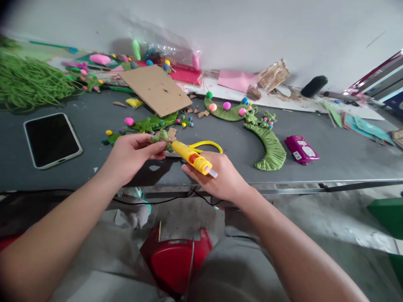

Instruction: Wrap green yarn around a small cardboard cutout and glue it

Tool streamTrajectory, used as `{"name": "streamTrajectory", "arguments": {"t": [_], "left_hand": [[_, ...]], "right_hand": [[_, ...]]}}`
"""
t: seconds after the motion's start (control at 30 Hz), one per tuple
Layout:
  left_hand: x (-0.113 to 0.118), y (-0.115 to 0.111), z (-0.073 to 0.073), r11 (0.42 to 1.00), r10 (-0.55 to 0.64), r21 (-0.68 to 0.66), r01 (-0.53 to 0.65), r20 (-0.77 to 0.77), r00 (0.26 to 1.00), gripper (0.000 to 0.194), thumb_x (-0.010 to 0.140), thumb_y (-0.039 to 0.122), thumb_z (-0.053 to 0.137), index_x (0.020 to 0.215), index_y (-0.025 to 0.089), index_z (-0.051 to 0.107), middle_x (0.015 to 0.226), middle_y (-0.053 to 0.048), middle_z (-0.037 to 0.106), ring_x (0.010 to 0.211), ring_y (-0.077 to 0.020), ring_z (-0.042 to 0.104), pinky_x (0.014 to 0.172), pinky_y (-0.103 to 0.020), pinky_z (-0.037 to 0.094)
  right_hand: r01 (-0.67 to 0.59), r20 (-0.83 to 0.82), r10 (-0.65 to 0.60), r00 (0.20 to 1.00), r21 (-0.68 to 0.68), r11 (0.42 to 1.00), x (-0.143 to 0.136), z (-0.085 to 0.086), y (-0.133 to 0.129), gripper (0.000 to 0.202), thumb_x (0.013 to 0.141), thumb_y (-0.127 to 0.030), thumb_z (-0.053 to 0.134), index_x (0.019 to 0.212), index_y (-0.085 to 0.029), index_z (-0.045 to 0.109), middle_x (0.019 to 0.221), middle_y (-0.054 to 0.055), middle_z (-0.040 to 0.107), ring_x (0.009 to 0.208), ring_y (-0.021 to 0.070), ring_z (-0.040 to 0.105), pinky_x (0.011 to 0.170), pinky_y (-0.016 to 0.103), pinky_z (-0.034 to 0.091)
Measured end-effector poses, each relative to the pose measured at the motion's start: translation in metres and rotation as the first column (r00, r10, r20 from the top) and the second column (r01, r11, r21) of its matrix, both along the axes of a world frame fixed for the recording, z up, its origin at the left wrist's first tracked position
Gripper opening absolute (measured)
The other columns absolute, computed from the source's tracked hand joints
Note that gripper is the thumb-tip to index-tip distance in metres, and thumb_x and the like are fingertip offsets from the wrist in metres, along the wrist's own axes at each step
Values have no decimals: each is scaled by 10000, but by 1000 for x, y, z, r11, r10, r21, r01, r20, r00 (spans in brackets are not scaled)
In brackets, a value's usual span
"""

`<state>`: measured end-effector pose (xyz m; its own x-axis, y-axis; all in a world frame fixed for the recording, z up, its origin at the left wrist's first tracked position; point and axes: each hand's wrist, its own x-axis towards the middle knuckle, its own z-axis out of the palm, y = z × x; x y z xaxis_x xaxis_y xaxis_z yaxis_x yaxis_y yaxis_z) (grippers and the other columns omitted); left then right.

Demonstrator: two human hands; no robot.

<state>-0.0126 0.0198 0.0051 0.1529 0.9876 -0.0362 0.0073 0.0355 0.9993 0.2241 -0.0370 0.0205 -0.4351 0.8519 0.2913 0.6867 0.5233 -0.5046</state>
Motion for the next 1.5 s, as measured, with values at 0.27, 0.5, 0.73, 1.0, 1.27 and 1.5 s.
{"name": "streamTrajectory", "arguments": {"t": [0.27,0.5,0.73,1.0,1.27,1.5], "left_hand": [[-1,0,-1,1000,14,23,-14,4,1000,97,779,264,833,855,206,814,787,-13,779,684,-151,741,708,-252,646],[-1,-1,1,1000,-16,-2,16,-36,999,113,781,271,822,867,198,813,784,-17,779,689,-152,743,707,-254,644],[-1,-1,-1,999,-33,-8,33,-47,998,153,772,311,844,874,200,818,732,-11,760,671,-144,724,687,-235,634],[-2,0,1,1000,0,0,0,13,1000,117,775,278,836,848,193,804,789,-15,774,682,-146,736,705,-249,648],[-2,0,0,1000,-8,-6,8,-26,1000,128,778,289,824,854,190,794,815,-41,778,723,-185,755,738,-307,665],[-3,0,-2,1000,-20,-12,20,-9,1000,131,765,290,845,849,198,801,773,-22,763,690,-158,737,710,-274,655]], "right_hand": [[8,29,-8,1000,6,1000,2,-1,-2,267,1013,-393,565,824,-212,611,701,4,623,628,143,530,611,301,393],[32,37,-32,999,19,999,4,-2,-1,330,1015,-416,558,758,-209,558,646,-12,534,585,125,433,583,298,363],[42,-2,-42,999,4,999,3,1,-2,347,1006,-410,576,730,-208,519,641,-20,491,583,117,401,571,292,343],[29,-7,-29,1000,10,1000,2,2,-3,389,1010,-406,572,692,-206,470,619,-31,455,564,103,359,559,286,322],[63,15,-64,998,8,998,3,3,-3,423,1008,-445,559,664,-219,460,603,-20,455,541,116,348,540,303,301],[59,13,-59,998,-8,998,5,1,-2,436,1008,-465,553,658,-221,462,589,-26,468,531,118,353,543,307,293]]}}
